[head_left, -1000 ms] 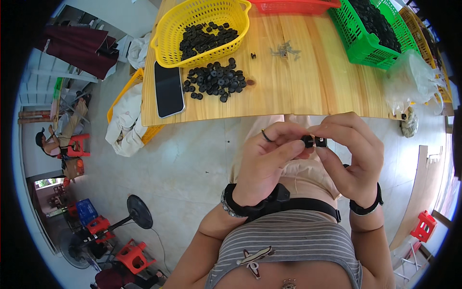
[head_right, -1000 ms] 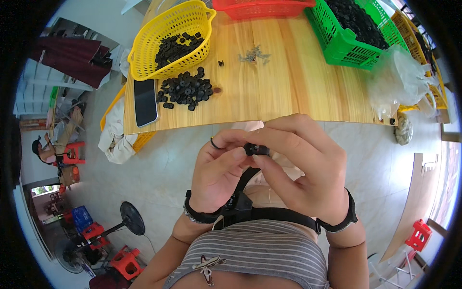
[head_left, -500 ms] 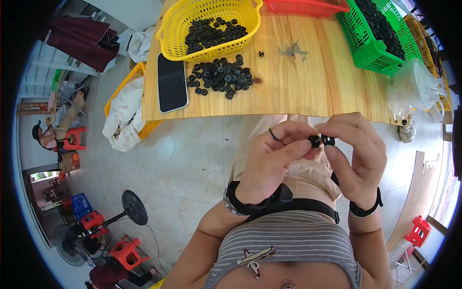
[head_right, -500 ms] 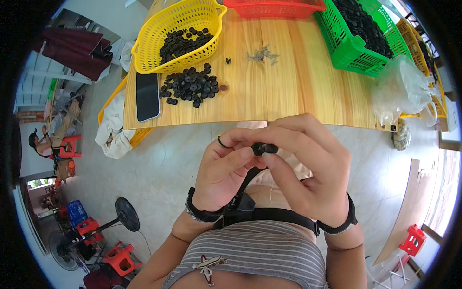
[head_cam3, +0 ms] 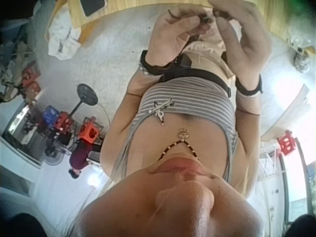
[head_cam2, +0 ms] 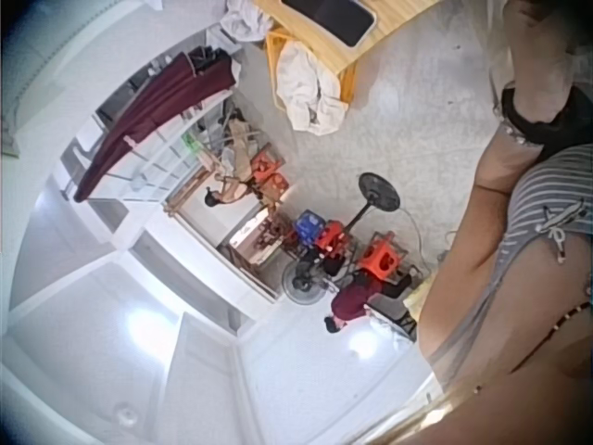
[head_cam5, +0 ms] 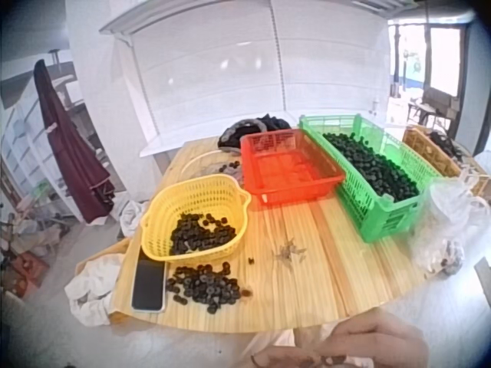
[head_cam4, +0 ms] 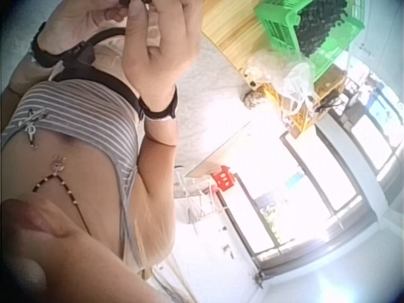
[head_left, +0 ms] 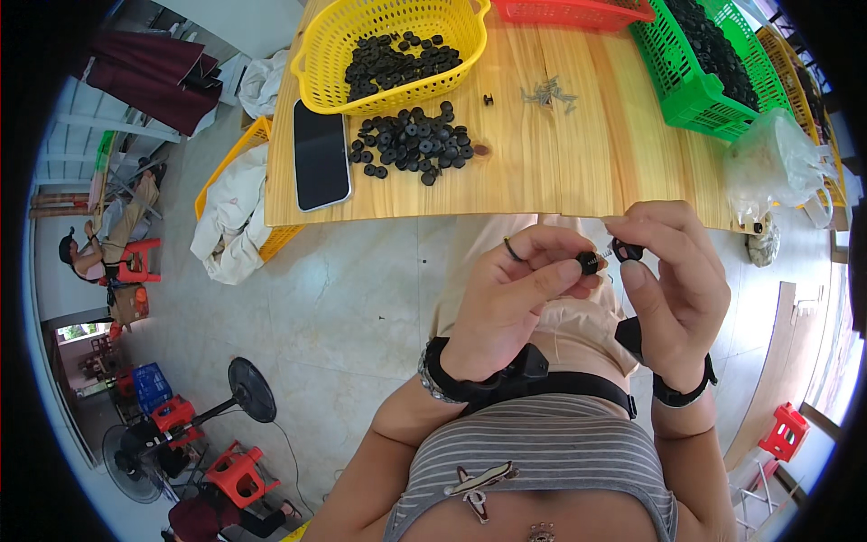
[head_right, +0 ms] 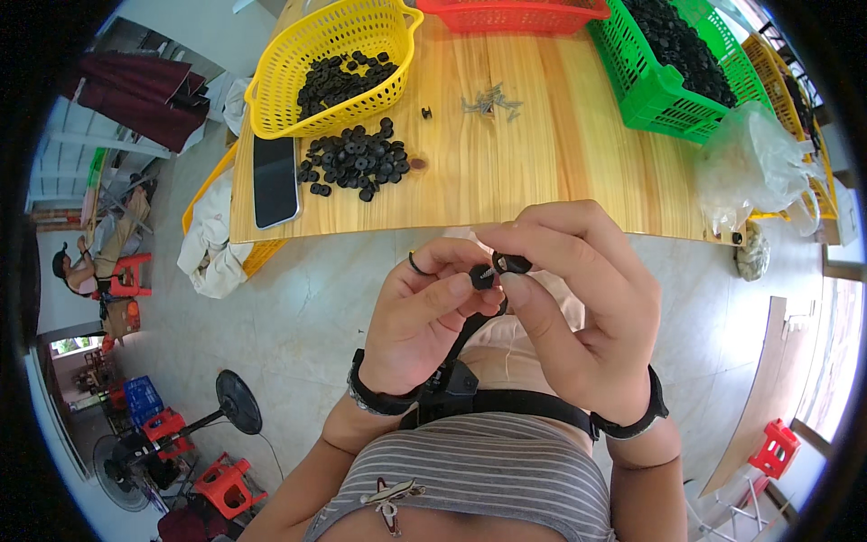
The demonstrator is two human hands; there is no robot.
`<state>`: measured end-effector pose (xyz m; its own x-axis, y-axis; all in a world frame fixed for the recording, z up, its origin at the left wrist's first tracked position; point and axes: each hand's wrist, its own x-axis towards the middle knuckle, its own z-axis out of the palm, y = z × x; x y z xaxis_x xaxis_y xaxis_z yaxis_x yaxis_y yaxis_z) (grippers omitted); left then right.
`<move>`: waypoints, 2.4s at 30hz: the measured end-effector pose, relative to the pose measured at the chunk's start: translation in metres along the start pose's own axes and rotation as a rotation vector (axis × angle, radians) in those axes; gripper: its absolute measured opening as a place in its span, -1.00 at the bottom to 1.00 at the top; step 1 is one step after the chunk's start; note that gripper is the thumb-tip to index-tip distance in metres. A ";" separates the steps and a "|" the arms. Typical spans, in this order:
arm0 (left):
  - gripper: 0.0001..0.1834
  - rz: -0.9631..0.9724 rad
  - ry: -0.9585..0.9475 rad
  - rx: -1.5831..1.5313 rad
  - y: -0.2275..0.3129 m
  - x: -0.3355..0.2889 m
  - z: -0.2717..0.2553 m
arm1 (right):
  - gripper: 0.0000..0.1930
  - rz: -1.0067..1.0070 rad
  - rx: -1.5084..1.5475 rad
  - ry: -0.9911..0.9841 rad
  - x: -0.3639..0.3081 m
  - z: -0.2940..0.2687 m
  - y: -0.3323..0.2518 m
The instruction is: Assembling small black rubber components by inserting a metal pin through them manually.
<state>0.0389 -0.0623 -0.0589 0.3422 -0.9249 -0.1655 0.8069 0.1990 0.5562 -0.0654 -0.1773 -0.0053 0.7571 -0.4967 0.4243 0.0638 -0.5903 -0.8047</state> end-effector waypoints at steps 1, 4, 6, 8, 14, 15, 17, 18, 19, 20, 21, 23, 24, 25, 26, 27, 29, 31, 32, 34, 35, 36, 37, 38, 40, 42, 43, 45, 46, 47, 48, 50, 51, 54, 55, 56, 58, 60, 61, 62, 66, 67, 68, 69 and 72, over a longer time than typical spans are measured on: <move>-0.76 0.000 -0.007 -0.025 -0.001 0.000 -0.001 | -0.71 0.034 0.075 0.010 -0.001 0.001 0.001; -0.76 -0.002 -0.016 -0.058 -0.002 0.001 -0.001 | -0.75 0.130 0.247 0.061 -0.004 0.003 0.005; -0.76 -0.005 -0.019 -0.067 -0.002 0.001 -0.001 | -0.77 0.192 0.343 0.102 -0.006 0.003 0.007; -0.77 0.008 -0.045 -0.089 -0.002 0.002 -0.002 | -0.77 0.404 0.711 0.218 -0.008 0.000 0.010; -0.76 0.026 -0.023 -0.065 0.001 0.001 0.001 | -0.82 0.390 0.675 0.069 -0.015 -0.006 0.015; -0.76 0.026 -0.022 -0.065 0.001 0.001 0.001 | -0.84 0.364 0.482 0.080 -0.015 -0.004 0.012; -0.76 0.044 -0.024 -0.025 -0.001 0.001 0.000 | -0.87 0.352 0.432 0.093 -0.014 -0.001 0.012; -0.76 0.042 -0.025 -0.025 0.000 0.001 0.001 | -0.87 0.294 0.361 0.062 -0.011 0.000 0.012; -0.76 0.043 -0.021 -0.019 0.001 0.000 0.003 | -0.87 0.237 0.290 0.031 -0.009 0.001 0.011; -0.76 0.044 -0.016 -0.013 0.001 0.000 0.005 | -0.87 0.237 0.290 0.033 -0.009 0.002 0.010; -0.76 0.044 -0.016 -0.012 0.001 0.000 0.005 | -0.87 0.279 0.305 0.060 -0.009 0.003 0.009; -0.75 0.049 -0.018 0.007 0.002 0.000 0.006 | -0.87 0.321 0.321 0.088 -0.010 0.004 0.010; -0.75 0.049 -0.017 0.007 0.002 0.000 0.005 | -0.87 0.310 0.334 0.087 -0.011 0.005 0.013; -0.75 0.047 -0.022 0.009 0.001 0.000 0.005 | -0.87 0.300 0.346 0.086 -0.012 0.005 0.015; -0.75 0.046 -0.026 0.011 0.001 0.000 0.004 | -0.87 0.300 0.347 0.086 -0.012 0.005 0.014; -0.75 0.045 -0.027 0.010 0.002 0.000 0.004 | -0.87 0.307 0.353 0.094 -0.011 0.006 0.013; -0.78 0.027 -0.037 -0.019 0.003 0.001 0.005 | -0.86 0.314 0.359 0.102 -0.011 0.006 0.014; -0.79 0.031 -0.034 -0.011 0.003 0.001 0.004 | -0.85 0.221 0.261 0.063 -0.011 0.006 0.016; -0.79 0.035 -0.033 -0.004 0.003 0.001 0.004 | -0.85 0.221 0.262 0.063 -0.010 0.006 0.015; -0.80 0.037 -0.026 0.002 0.002 0.000 0.003 | -0.86 0.208 0.228 0.088 -0.010 0.009 0.015; -0.80 0.040 -0.020 0.009 0.002 0.000 0.003 | -0.86 0.208 0.229 0.088 -0.011 0.009 0.016; -0.80 0.040 -0.019 0.009 0.002 0.000 0.002 | -0.85 0.191 0.222 0.088 -0.011 0.010 0.018; -0.80 0.044 -0.010 -0.015 0.002 -0.001 0.002 | -0.85 0.173 0.215 0.088 -0.012 0.011 0.019; -0.80 0.049 -0.001 -0.038 0.001 -0.001 0.002 | -0.85 0.173 0.216 0.087 -0.012 0.011 0.020; -0.78 0.068 0.010 -0.009 0.002 -0.001 0.002 | -0.88 0.194 0.241 0.051 -0.013 0.010 0.020; -0.75 0.088 0.020 0.020 0.002 -0.001 0.004 | -0.90 0.298 0.404 0.108 -0.015 0.007 0.017; -0.76 0.128 0.042 0.088 0.003 -0.001 0.006 | -0.89 0.402 0.567 0.165 -0.016 0.006 0.016; -0.77 0.167 0.063 0.156 0.005 -0.002 0.010 | -0.78 0.395 0.658 0.124 -0.020 0.002 0.023; -0.77 0.193 0.102 0.248 0.006 -0.004 0.012 | -0.74 0.411 0.781 0.103 -0.017 0.004 0.023; -0.77 0.219 0.141 0.341 0.007 -0.005 0.015 | -0.70 0.427 0.904 0.083 -0.015 0.005 0.023; -0.77 0.219 0.142 0.342 0.009 -0.007 0.019 | -0.70 0.427 0.906 0.083 -0.015 0.006 0.023; -0.74 0.418 0.071 0.525 0.011 -0.011 0.025 | -0.71 0.536 1.036 0.068 -0.015 0.008 0.021; -0.74 0.417 0.070 0.526 0.013 -0.011 0.024 | -0.71 0.591 1.100 0.063 -0.015 0.008 0.021; -0.68 0.614 -0.044 0.941 0.017 -0.009 0.023 | -0.72 0.612 1.258 0.028 -0.021 0.012 0.027; -0.68 0.646 -0.020 0.971 0.016 -0.008 0.026 | -0.72 0.612 1.259 0.029 -0.021 0.011 0.027; -0.69 0.677 0.004 1.000 0.016 -0.008 0.028 | -0.72 0.632 1.329 -0.017 -0.022 0.011 0.027; -0.69 0.666 0.022 1.036 0.015 -0.008 0.029 | -0.72 0.650 1.402 -0.063 -0.022 0.011 0.028; -0.70 0.653 0.038 1.070 0.013 -0.008 0.031 | -0.73 0.641 1.393 -0.051 -0.023 0.013 0.026; -0.71 0.644 0.066 1.091 0.012 -0.008 0.032 | -0.73 0.641 1.393 -0.048 -0.023 0.012 0.026; -0.72 0.635 0.094 1.111 0.012 -0.008 0.033 | -0.74 0.640 1.385 -0.048 -0.023 0.012 0.025; -0.72 0.616 0.103 1.126 0.012 -0.008 0.035 | -0.75 0.632 1.371 -0.047 -0.024 0.011 0.025; -0.72 0.611 0.106 1.129 0.011 -0.008 0.035 | -0.75 0.633 1.371 -0.046 -0.025 0.010 0.025; -0.72 0.606 0.108 1.132 0.011 -0.007 0.035 | -0.75 0.634 1.361 -0.046 -0.025 0.010 0.025; -0.72 0.605 0.108 1.133 0.011 -0.007 0.035 | -0.75 0.635 1.351 -0.045 -0.025 0.010 0.025; -0.72 0.612 0.111 1.133 0.010 -0.007 0.035 | -0.75 0.623 1.337 -0.037 -0.025 0.011 0.025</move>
<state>0.0279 -0.0653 -0.0239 0.5911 -0.7389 0.3235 -0.3308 0.1437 0.9327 -0.0757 -0.1724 -0.0403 0.9012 -0.4163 -0.1201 0.2528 0.7303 -0.6346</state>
